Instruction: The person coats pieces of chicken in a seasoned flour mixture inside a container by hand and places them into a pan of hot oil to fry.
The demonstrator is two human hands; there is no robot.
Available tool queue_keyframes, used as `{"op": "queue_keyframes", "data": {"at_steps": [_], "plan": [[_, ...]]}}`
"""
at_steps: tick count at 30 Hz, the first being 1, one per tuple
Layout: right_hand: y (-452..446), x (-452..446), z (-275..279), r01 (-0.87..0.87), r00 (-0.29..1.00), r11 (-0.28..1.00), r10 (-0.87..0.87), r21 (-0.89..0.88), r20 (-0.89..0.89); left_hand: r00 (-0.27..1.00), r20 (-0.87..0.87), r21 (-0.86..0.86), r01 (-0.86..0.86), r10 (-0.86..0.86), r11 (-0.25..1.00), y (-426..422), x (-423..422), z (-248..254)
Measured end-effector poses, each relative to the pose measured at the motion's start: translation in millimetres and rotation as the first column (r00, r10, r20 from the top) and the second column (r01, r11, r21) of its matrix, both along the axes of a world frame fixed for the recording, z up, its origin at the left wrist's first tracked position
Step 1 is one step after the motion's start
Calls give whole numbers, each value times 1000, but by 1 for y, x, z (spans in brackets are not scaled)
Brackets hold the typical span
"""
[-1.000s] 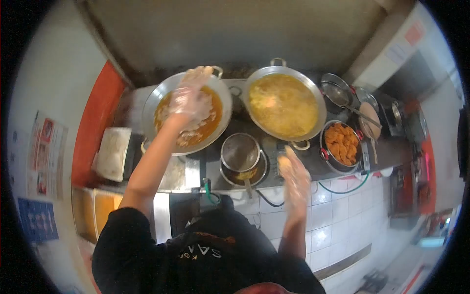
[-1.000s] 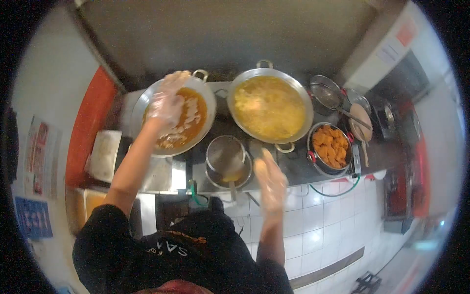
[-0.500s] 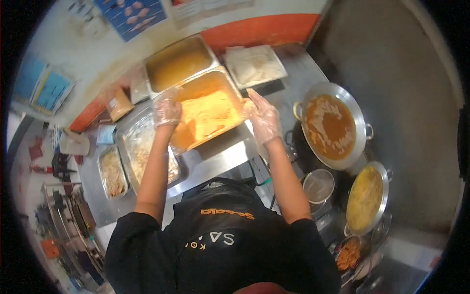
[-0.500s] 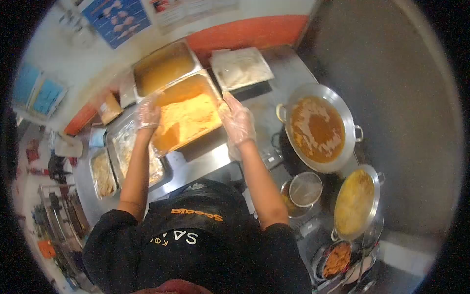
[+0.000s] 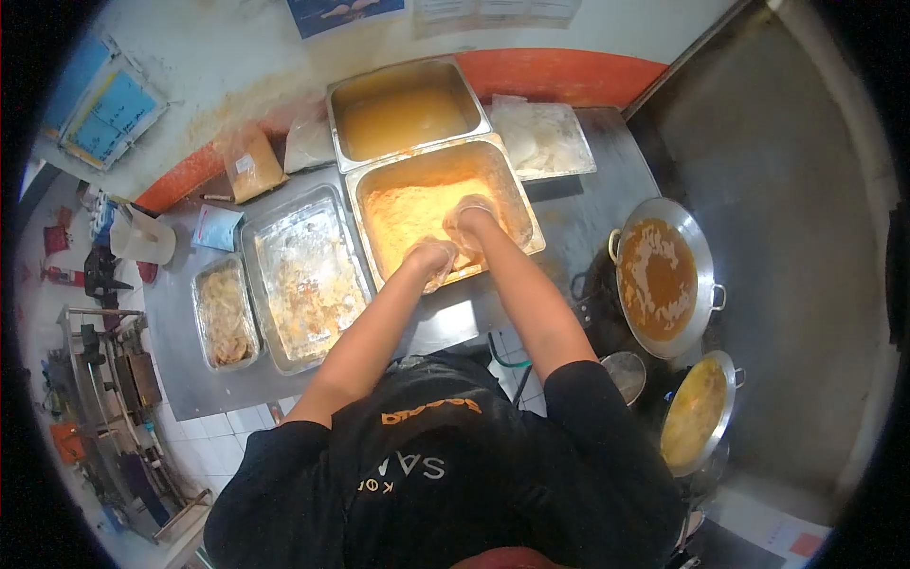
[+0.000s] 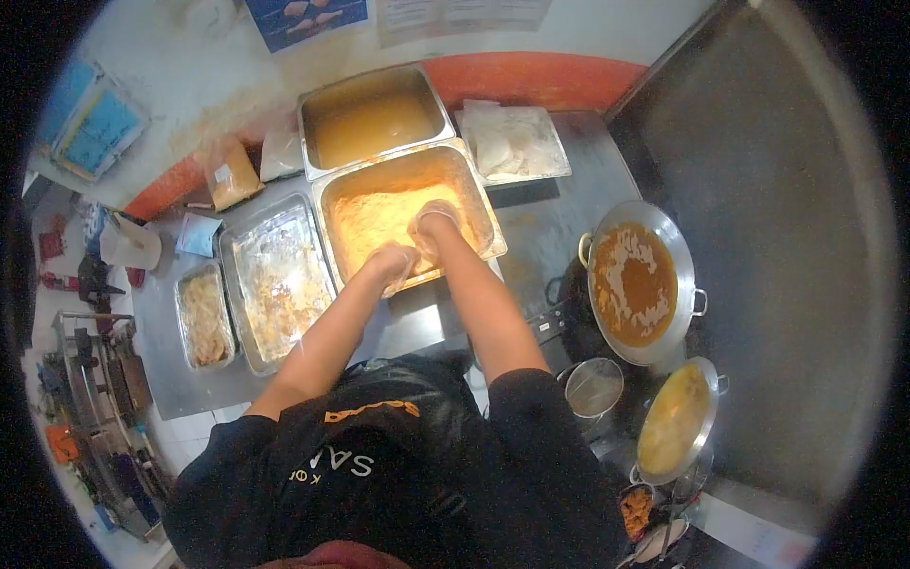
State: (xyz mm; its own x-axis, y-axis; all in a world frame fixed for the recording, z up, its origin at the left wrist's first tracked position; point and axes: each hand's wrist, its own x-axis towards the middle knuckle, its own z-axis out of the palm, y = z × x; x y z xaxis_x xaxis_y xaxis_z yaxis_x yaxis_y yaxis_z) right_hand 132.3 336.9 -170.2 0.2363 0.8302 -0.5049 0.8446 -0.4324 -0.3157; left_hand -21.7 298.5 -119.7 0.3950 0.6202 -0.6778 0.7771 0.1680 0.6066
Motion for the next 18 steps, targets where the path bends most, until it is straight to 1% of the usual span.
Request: {"op": "queue_keyframes", "data": {"at_steps": [1,2,3,4,5,7,9,10,11,12,13,14,15,16,17,18], "plan": [[-1,0,-4,62,981,997,-70,-47,-183,923,268,-232,-216,275,948,4,4,-47],[-2,-4,8,57,982,997,-65,-50,-177,705,435,-496,-331,560,803,6,7,-72],[-5,-10,28,8,986,1000,-13,-30,-168,701,435,-501,-333,565,799,6,5,-57],[-7,-14,39,-39,986,999,36,-12,-161,831,290,-329,-379,475,865,5,-1,-27],[-5,-12,39,-43,986,999,40,-16,-159,913,109,-147,-376,392,915,5,-4,-6],[-2,-5,38,-114,976,993,117,26,-186,921,106,-129,-360,374,924,12,-13,-3],[-4,1,43,-99,978,994,104,40,-179,931,97,-109,-341,351,934,14,-20,4],[-3,6,47,-82,982,995,92,64,-166,959,73,47,-279,275,959,17,-21,10],[-5,13,44,14,970,993,14,114,-242,979,35,197,-205,202,959,19,-22,12],[-7,18,40,13,970,993,15,114,-243,979,33,198,-206,203,958,22,-23,6],[-9,22,36,133,947,945,-32,298,-320,971,128,389,-235,201,891,27,-24,-7],[-11,25,33,259,913,851,-62,457,-402,960,219,559,-272,178,783,30,-27,-20],[-14,25,42,257,913,852,-60,456,-403,959,218,558,-274,180,783,34,-31,-34],[-15,25,53,110,964,950,-30,293,-265,981,173,692,-183,85,698,38,-37,-46],[-16,25,59,-19,991,995,32,100,-134,994,112,806,-88,-5,586,39,-39,-40],[-15,24,55,-16,990,994,30,106,-134,994,110,809,-85,-9,581,41,-39,-33]]}}
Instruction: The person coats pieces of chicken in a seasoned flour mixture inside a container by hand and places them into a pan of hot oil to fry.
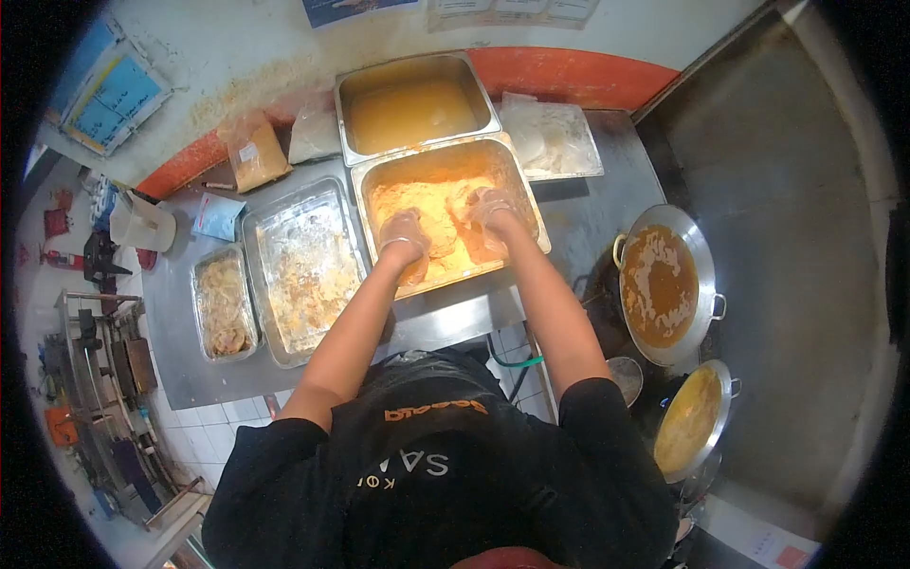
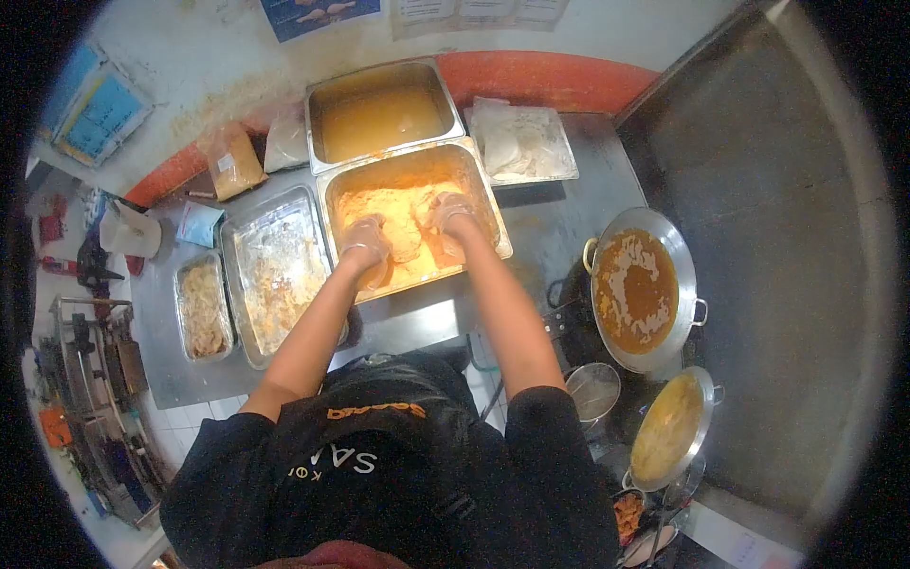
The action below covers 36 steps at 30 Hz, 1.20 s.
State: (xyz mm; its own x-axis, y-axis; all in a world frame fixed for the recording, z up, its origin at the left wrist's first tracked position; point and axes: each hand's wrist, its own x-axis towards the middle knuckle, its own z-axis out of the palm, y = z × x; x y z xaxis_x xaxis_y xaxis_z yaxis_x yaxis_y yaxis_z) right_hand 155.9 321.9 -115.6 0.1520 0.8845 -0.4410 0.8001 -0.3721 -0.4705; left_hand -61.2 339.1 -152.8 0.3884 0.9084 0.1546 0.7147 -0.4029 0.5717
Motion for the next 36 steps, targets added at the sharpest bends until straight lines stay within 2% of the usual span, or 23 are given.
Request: {"op": "queue_keyframes", "data": {"at_steps": [2,3,5,7,9,12,13,14,15,17,18,20,21,22,23,24,25,27,28,30,33,34,36], "plan": [[2,-10,-12,7,993,999,-11,38,115,917,-355,-295,73,-181,953,-1,-2,16],[1,-17,-12,8,993,999,-13,39,115,917,-355,-294,75,-182,953,-1,-2,18],[2,-32,-12,145,968,967,-182,210,171,869,-390,-545,50,-305,837,0,0,21],[21,-30,-51,167,969,969,-195,182,150,849,-398,-554,79,-347,829,1,4,20],[31,-27,-62,189,970,971,-207,146,126,825,-409,-571,102,-390,815,1,3,16],[29,3,-70,94,974,984,-122,153,193,872,-357,-529,108,-336,842,5,-1,8],[22,18,-75,191,973,971,-168,143,-160,944,-199,-509,128,-261,851,6,-6,3],[16,29,-80,276,848,956,-196,95,-491,983,-31,-490,143,-181,860,6,-10,0],[13,35,-76,267,853,959,-191,92,-486,985,-25,-492,138,-172,859,9,-7,4],[-3,31,-66,130,853,991,-92,40,-513,990,-85,-519,52,-112,853,7,-10,10],[-8,25,-50,131,853,991,-95,34,-514,990,-86,-523,52,-113,850,6,-8,8],[-12,3,0,-4,975,996,24,89,-221,958,-170,-417,142,-230,898,9,-1,6],[-2,-3,4,-221,975,974,220,46,8,957,-170,-415,148,-236,898,12,3,-1],[7,-8,-2,-216,976,975,216,49,8,978,-122,-464,96,-171,881,15,7,-8],[12,-12,-17,-228,961,972,234,-60,146,991,-81,-520,46,-103,853,15,8,-14],[13,-18,-28,-226,924,959,266,-169,276,991,-86,-522,44,-104,852,13,6,-4],[11,-16,-37,-226,924,960,265,-167,275,988,-96,-558,45,-119,828,14,11,7],[0,-15,-44,79,941,996,-59,-48,332,986,-106,-597,41,-130,801,15,17,12],[-1,-10,-44,73,941,996,-53,-46,333,981,-112,-569,66,-157,820,17,19,15],[-13,-7,-30,-140,951,953,205,-270,230,975,-123,-547,91,-187,832,16,22,2],[-27,-24,5,-48,969,938,127,-343,212,953,-196,-514,101,-232,852,16,33,-13],[-30,-28,3,-46,969,938,125,-342,212,966,-187,-496,65,-179,866,11,35,-11],[-33,-29,-7,-293,838,890,415,-349,355,975,-177,-474,34,-133,880,8,40,-5]]}}
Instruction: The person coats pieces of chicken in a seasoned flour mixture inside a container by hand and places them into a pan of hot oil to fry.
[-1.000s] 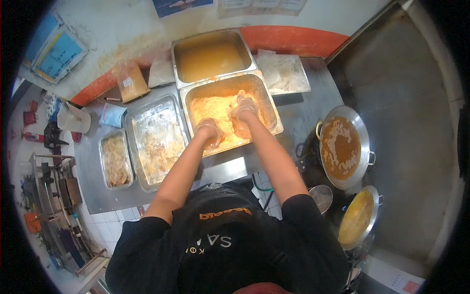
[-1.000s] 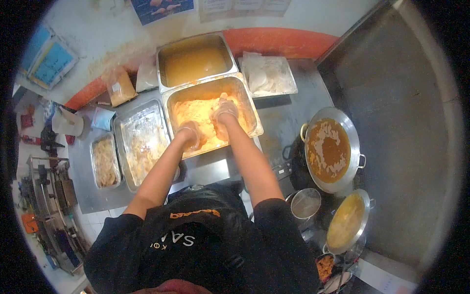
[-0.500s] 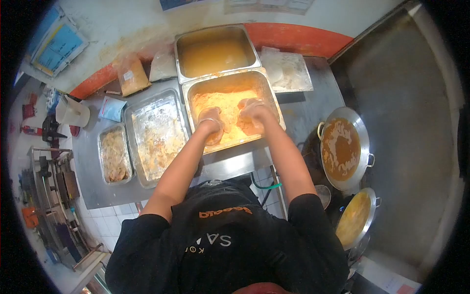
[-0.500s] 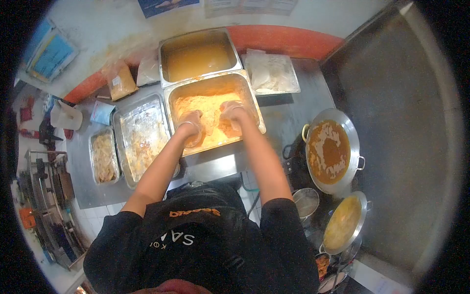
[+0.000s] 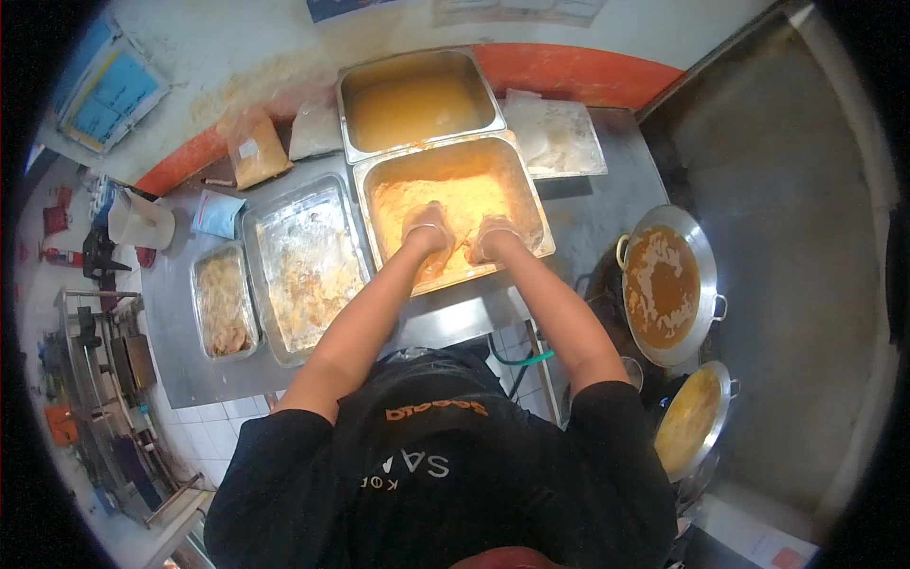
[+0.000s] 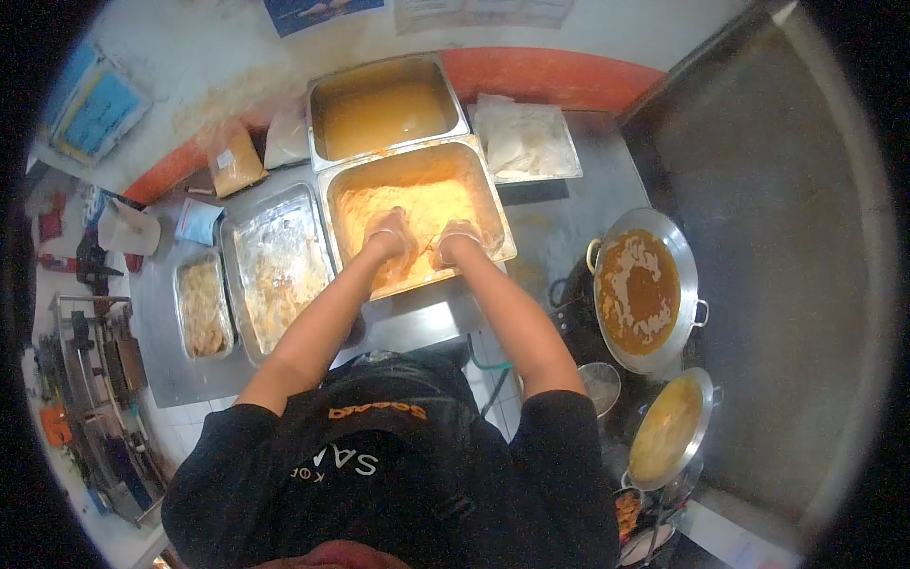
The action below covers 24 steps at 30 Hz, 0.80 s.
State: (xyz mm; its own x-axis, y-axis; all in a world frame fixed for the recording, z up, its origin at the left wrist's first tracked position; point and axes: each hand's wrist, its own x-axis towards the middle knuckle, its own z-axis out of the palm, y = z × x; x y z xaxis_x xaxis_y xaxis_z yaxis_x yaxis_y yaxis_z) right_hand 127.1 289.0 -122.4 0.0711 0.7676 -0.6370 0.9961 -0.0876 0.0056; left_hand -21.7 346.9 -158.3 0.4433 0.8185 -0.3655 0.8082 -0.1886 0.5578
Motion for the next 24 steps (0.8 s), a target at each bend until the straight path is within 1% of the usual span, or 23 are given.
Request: {"op": "queue_keyframes", "data": {"at_steps": [1,2,3,4,5,6,7,8,9,10,11,12,13,14,15,16,18,19,20,21,22,23,24], "plan": [[0,3,-8,6,1000,1000,-6,0,1,999,-9,-10,53,-53,999,-2,2,2],[1,6,-12,104,994,993,-103,47,-20,994,-16,-19,104,-105,994,-3,4,2],[1,8,-17,201,979,976,-197,88,-47,994,-17,-21,109,-109,994,-7,6,0],[2,13,-20,204,979,975,-201,87,-48,992,29,-43,128,-126,991,-9,8,0],[3,17,-13,289,957,950,-283,118,-70,987,77,-63,145,-140,987,-10,11,-1],[4,19,-9,371,928,917,-360,146,-94,987,78,-63,144,-139,988,-11,12,12],[6,21,-10,369,929,918,-359,146,-92,981,34,-78,193,-191,978,-11,12,25],[5,22,-14,486,874,831,-457,270,-166,970,-8,-98,242,-244,965,-12,12,32],[4,24,-17,593,805,711,-537,379,-252,970,-6,-100,242,-244,965,-10,12,27],[3,27,-19,594,804,710,-539,379,-251,971,-4,-48,238,-239,970,-5,12,22],[0,30,-19,540,841,748,-494,386,-220,972,-3,2,237,-237,972,-1,11,20],[-1,33,-19,485,874,781,-447,394,-190,970,-3,4,242,-242,970,5,8,19],[-2,37,-18,489,872,777,-452,396,-191,953,-3,30,303,-303,952,11,3,19],[-2,41,-17,470,882,793,-411,388,-228,933,-4,56,359,-360,931,14,-3,22],[-1,44,-16,448,891,808,-369,383,-265,936,23,108,348,-352,931,14,-9,25],[0,45,-17,449,891,807,-369,383,-265,936,23,108,348,-352,931,16,-16,28],[-4,41,-12,412,910,817,-348,402,-225,963,184,-57,209,-196,976,15,-27,33],[-5,40,-13,415,909,818,-350,399,-227,966,125,20,225,-225,974,16,-28,37],[-1,40,-10,451,891,800,-382,397,-244,966,124,25,224,-225,974,15,-31,43],[4,40,-7,485,874,780,-411,395,-260,976,172,133,115,-137,984,12,-34,49],[3,41,-5,484,874,781,-410,395,-261,972,228,226,1,-54,974,8,-37,53],[1,38,10,515,851,763,-403,390,-336,972,227,227,-1,-52,974,8,-37,59],[-3,34,20,548,822,746,-395,379,-410,968,250,336,-50,-38,940,6,-35,63]]}}
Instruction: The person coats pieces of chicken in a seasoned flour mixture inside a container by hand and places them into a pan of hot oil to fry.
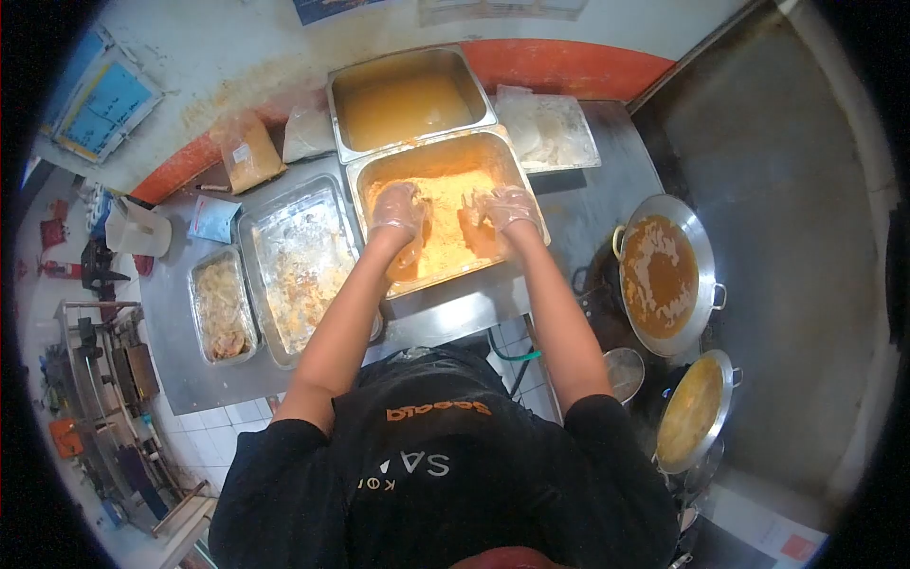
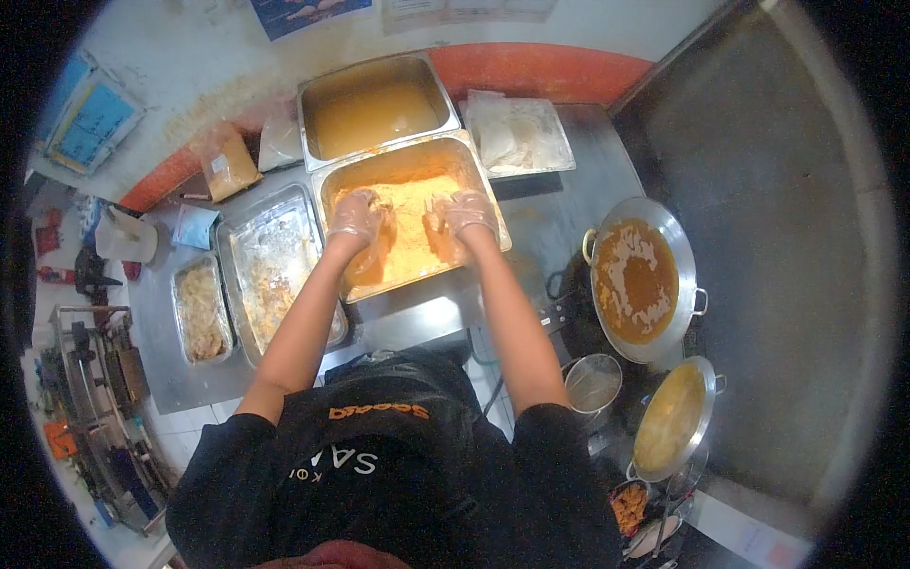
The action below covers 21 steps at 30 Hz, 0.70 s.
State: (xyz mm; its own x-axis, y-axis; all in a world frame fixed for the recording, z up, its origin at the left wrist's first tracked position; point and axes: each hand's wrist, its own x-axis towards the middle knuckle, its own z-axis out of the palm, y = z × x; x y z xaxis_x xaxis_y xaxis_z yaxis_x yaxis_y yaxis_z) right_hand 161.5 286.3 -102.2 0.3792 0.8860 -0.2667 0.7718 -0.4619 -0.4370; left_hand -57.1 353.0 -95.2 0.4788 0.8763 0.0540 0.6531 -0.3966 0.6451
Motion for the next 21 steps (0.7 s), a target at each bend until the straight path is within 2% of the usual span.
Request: {"op": "queue_keyframes", "data": {"at_steps": [1,2,3,4,5,6,8,9,11,12,14,15,16,17,18,20,21], "plan": [[1,-18,2,-53,997,998,52,15,62,999,30,111,-43,40,993,-4,3,3],[7,-42,1,-106,987,994,102,29,126,999,28,111,-41,38,993,-8,11,-5],[11,-60,-5,-101,988,994,97,29,123,998,-55,176,-12,22,984,-13,23,-20],[16,-75,-11,6,999,997,-9,83,37,990,-137,242,23,11,970,-16,32,-26],[23,-80,-13,115,993,984,-109,134,-52,980,-185,115,-58,79,992,-20,30,11],[23,-78,-5,123,992,982,-116,140,-56,980,-188,122,-50,72,991,-16,27,13],[17,-73,9,-42,996,982,28,183,80,980,-191,105,-35,55,994,-10,16,13],[14,-80,13,-42,997,983,29,176,74,994,-106,296,46,-15,954,-26,28,2],[17,-90,21,215,968,966,-193,143,-158,986,-165,246,23,19,969,-18,24,2],[20,-87,10,214,969,966,-191,144,-157,975,-218,196,-4,47,981,-14,24,2],[25,-79,-19,-22,996,990,9,141,92,971,-235,201,-1,50,980,-16,30,-3],[27,-77,-27,-138,970,983,111,118,214,966,-251,207,0,53,978,-17,34,-8],[25,-77,-36,-139,971,984,112,116,212,961,-270,211,3,56,977,-19,35,-13],[22,-82,-18,-12,998,993,4,120,69,978,-209,358,80,-4,930,-18,31,-20],[21,-84,-8,116,991,987,-109,107,-73,977,-211,361,85,-8,929,-15,24,-5],[24,-82,-29,139,988,983,-129,120,-87,972,-233,213,38,13,976,-14,13,19],[29,-81,-39,156,985,978,-144,141,-97,975,-220,204,26,20,979,-20,22,12]]}}
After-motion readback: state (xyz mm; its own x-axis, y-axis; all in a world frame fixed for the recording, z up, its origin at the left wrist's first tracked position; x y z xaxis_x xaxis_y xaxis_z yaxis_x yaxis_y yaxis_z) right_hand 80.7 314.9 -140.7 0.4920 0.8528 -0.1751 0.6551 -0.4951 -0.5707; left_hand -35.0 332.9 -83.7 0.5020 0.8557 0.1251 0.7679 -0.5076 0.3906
